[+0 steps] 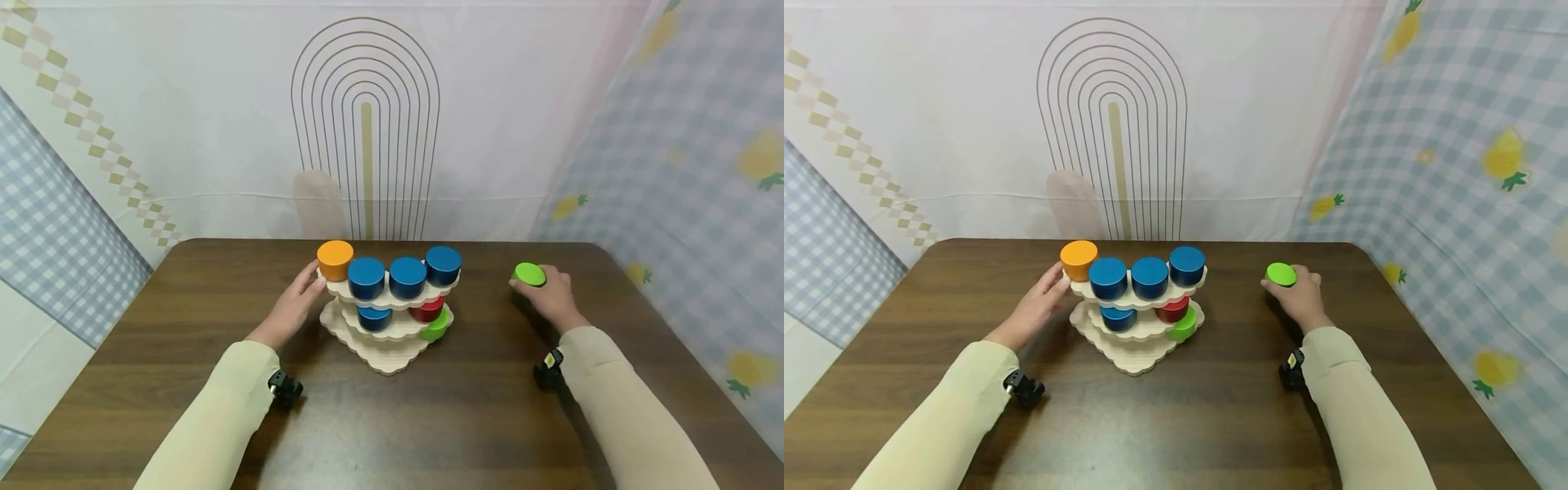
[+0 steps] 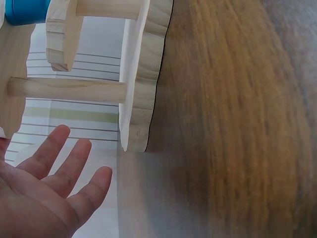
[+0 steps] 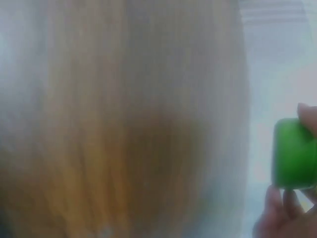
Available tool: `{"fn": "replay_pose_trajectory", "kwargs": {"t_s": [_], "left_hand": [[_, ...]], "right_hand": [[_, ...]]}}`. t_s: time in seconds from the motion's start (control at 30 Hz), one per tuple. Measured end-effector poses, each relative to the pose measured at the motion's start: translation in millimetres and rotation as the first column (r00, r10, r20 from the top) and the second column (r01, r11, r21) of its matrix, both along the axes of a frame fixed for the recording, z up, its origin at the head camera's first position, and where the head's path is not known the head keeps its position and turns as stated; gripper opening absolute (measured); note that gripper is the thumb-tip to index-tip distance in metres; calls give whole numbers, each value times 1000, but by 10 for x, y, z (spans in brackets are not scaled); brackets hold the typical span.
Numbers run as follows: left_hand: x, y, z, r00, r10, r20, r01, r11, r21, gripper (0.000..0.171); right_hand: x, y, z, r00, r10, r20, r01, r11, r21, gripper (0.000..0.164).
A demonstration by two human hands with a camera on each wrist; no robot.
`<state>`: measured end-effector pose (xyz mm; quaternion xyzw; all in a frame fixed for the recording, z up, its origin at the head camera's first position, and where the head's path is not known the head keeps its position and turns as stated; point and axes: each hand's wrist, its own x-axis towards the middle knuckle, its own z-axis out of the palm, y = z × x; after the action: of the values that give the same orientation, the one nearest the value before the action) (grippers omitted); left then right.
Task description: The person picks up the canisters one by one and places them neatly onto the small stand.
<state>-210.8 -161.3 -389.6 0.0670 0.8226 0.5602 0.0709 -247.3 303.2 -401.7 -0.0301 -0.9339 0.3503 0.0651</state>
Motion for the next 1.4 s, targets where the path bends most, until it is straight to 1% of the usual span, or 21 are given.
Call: {"fn": "replay_pose_trajectory", "kwargs": {"t_s": [0.23, 0.4, 0.47, 0.6, 0.77, 0.93, 1.03, 1.13, 1.3, 1.4], "left_hand": [[5, -14, -12, 1000, 10, 24, -10, 1000, -9, 76], [13, -3, 14, 1000, 10, -4, -11, 1000, -11, 73], [13, 4, 24, 1000, 8, -12, -8, 1000, -13, 72], [16, 8, 26, 1000, 11, 1, -11, 1000, -10, 72], [23, 15, 31, 1000, 8, 1, -8, 1000, -12, 73], [35, 18, 42, 1000, 3, -2, -3, 1000, 23, 70], [44, 17, 52, 1000, -1, -4, 1, 999, 48, 68], [50, 16, 57, 1000, -1, -1, 1, 999, 50, 68], [39, 20, 53, 1000, -2, 4, 2, 1000, 31, 69], [32, 15, 40, 1000, 1, 3, -1, 999, 34, 70]], "right_hand": [[193, -185, 50, 998, 48, 34, -48, 999, -7, 79], [365, -336, 105, 995, 66, 70, -64, 998, -28, 81], [432, -395, 130, 995, 77, 70, -75, 997, -24, 80], [569, -523, 167, 992, 106, 69, -106, 994, 1, 77], [732, -718, 207, 986, 147, 84, -149, 989, 16, 74], [875, -925, 229, 975, 202, 91, -204, 979, 4, 72], [935, -1028, 223, 968, 238, 77, -238, 971, 0, 70], [973, -1110, 207, 961, 267, 72, -267, 964, -5, 69], [1029, -1209, 182, 956, 279, 97, -277, 960, -25, 67], [1066, -1271, 181, 951, 289, 111, -287, 957, -28, 67]]}}
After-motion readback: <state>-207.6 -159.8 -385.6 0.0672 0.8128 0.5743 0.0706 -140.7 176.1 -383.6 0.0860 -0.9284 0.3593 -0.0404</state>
